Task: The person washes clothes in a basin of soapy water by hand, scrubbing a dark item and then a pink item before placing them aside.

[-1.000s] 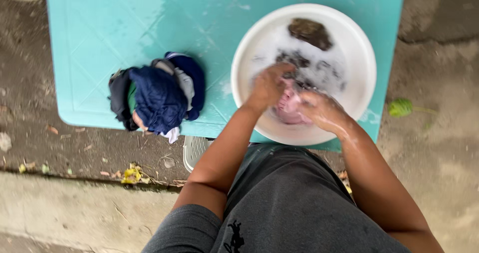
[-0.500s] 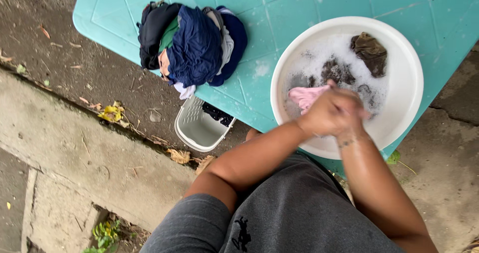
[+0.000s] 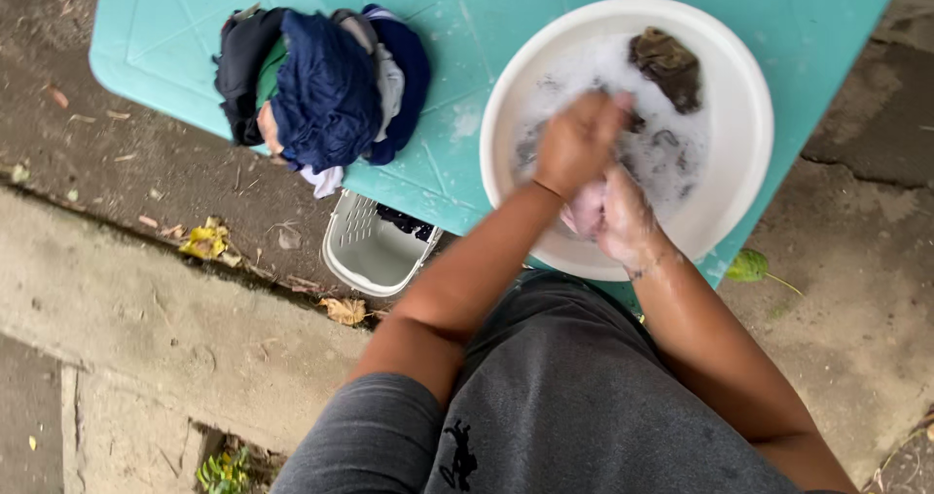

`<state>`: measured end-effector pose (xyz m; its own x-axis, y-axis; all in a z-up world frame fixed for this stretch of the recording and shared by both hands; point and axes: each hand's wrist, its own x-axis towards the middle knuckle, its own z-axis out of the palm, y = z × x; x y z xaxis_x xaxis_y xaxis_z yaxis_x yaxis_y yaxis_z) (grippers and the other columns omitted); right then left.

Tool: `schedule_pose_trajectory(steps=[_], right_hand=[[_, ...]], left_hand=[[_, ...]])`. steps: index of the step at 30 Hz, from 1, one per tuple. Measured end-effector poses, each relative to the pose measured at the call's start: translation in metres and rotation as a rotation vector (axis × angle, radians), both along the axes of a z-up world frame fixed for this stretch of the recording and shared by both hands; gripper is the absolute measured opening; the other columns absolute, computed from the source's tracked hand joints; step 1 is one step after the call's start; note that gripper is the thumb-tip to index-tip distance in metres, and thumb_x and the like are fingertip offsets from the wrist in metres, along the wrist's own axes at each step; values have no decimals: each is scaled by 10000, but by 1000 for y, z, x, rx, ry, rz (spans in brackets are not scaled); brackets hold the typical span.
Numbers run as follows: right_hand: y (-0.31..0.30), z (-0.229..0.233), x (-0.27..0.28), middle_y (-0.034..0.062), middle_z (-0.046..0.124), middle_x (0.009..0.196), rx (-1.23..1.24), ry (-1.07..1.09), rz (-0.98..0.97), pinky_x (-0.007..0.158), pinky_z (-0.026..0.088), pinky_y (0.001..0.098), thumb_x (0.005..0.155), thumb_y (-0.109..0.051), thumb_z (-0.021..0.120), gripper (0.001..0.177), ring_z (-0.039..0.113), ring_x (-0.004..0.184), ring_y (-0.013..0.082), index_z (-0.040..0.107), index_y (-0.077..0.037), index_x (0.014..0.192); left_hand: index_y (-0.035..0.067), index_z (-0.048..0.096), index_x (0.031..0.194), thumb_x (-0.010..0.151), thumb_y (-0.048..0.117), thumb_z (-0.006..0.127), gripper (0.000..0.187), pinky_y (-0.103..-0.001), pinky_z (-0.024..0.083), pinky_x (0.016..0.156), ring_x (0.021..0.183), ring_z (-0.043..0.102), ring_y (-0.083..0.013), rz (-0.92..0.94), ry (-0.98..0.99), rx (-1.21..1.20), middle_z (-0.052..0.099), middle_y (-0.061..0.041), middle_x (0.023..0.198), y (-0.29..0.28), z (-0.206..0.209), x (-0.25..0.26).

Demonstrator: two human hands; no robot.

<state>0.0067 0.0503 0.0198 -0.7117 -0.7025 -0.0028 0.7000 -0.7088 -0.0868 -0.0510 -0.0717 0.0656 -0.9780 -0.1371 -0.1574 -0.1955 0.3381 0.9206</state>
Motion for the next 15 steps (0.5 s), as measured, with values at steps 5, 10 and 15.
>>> schedule_pose_trajectory(steps=[5, 10, 15], right_hand=[[55, 50, -4, 75, 686, 897, 1076, 374, -153, 748, 547, 295, 1020, -402, 588, 367, 654, 818, 143, 710, -57, 1056], [71, 35, 1, 74, 749, 893, 964, 390, -118, 683, 586, 313, 980, -379, 588, 338, 686, 736, 159, 739, -84, 1046], [-7, -4, -4, 90, 749, 938, 312, 73, -318, 847, 592, 366, 1006, -410, 608, 413, 715, 840, 185, 724, -73, 799]], left_hand=[[200, 677, 911, 946, 438, 597, 253, -358, 622, 579, 658, 688, -143, -783, -507, 69, 675, -24, 780, -58, 36, -14], [167, 544, 619, 956, 142, 805, 427, -368, 492, 605, 652, 538, -127, -364, -250, 1079, 510, 9, 769, -87, 30, 0], [62, 584, 697, 881, 90, 737, 240, -372, 567, 801, 845, 622, -183, -477, 223, 747, 608, -60, 852, 30, 10, 39]])
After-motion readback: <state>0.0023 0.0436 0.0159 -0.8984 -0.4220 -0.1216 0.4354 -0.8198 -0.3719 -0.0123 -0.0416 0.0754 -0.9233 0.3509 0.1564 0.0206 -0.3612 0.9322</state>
